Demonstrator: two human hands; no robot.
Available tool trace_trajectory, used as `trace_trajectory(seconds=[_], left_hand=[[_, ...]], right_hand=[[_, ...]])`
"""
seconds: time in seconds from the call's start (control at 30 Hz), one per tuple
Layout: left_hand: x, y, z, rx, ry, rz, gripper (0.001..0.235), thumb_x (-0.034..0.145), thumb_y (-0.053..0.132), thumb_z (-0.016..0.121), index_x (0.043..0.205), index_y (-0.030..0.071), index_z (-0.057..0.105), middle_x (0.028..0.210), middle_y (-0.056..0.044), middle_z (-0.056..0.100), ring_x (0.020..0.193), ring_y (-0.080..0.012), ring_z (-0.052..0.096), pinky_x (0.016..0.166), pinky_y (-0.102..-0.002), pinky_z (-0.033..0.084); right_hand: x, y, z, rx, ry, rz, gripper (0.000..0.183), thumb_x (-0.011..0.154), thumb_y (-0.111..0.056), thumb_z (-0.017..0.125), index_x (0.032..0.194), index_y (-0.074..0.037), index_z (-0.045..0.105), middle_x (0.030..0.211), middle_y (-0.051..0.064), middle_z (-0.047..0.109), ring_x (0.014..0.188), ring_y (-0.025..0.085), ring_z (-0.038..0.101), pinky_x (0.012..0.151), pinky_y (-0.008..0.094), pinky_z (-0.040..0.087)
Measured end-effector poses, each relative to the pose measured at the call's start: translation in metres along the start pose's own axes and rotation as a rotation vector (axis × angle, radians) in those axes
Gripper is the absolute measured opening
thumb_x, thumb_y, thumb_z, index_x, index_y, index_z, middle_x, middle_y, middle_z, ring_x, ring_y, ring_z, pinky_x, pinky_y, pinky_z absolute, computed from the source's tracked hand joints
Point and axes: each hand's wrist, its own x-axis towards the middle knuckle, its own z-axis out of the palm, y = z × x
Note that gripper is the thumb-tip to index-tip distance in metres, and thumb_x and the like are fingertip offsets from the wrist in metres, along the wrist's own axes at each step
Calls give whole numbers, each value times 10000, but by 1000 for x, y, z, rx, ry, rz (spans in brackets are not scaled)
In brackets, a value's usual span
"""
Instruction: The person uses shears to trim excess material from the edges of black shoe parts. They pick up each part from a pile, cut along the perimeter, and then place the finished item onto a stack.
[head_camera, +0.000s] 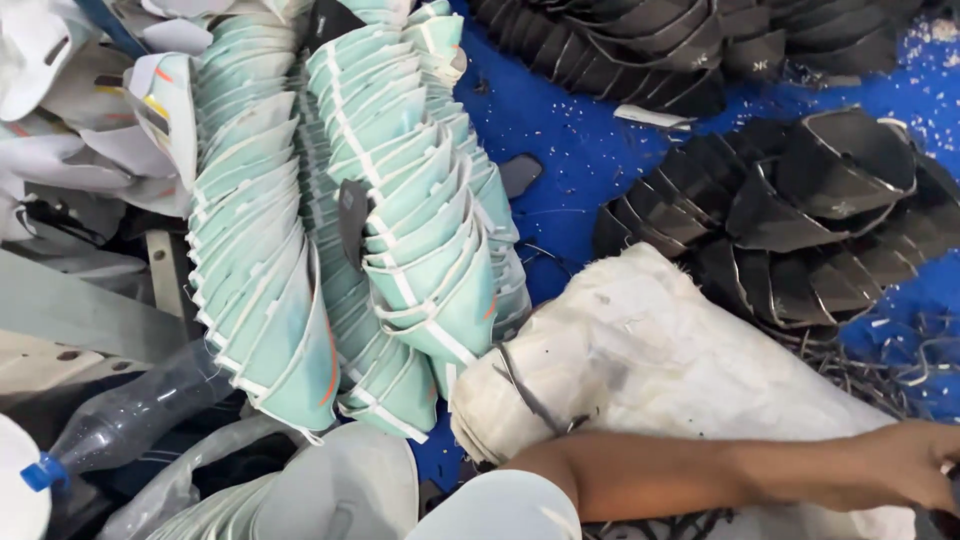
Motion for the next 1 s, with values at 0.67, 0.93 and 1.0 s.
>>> trace_trajectory(seconds=[0.67, 0.93, 1.0], left_hand=[[46, 298, -70, -838, -438, 64, 300, 1005, 296, 696, 1246, 150, 592, 1086, -99, 638, 924, -208, 614, 800, -374, 484], [5, 365, -51, -937, -43, 64, 304, 1050, 156, 636, 1341, 140, 550, 1058, -80, 559, 889, -183, 610, 775, -313, 498], [2, 375, -50, -895, -2, 126, 257, 1047, 110, 636, 1285, 125, 539, 981, -69, 510, 810, -160, 591, 769, -307, 496]], right_hand=[[-31, -101, 50, -550, 361, -27, 702, 986, -538, 651, 1384, 31, 549, 972, 75, 703, 956, 187, 690, 878, 328, 555], [98, -229, 195, 238, 285, 483, 1192, 739, -868, 600, 1403, 98, 385, 1094, 201, 628, 1018, 291, 612, 969, 407, 442], [87, -211, 187, 296, 221, 450, 1232, 731, -890, 590, 1440, 97, 391, 1046, 164, 575, 992, 278, 595, 946, 397, 485]])
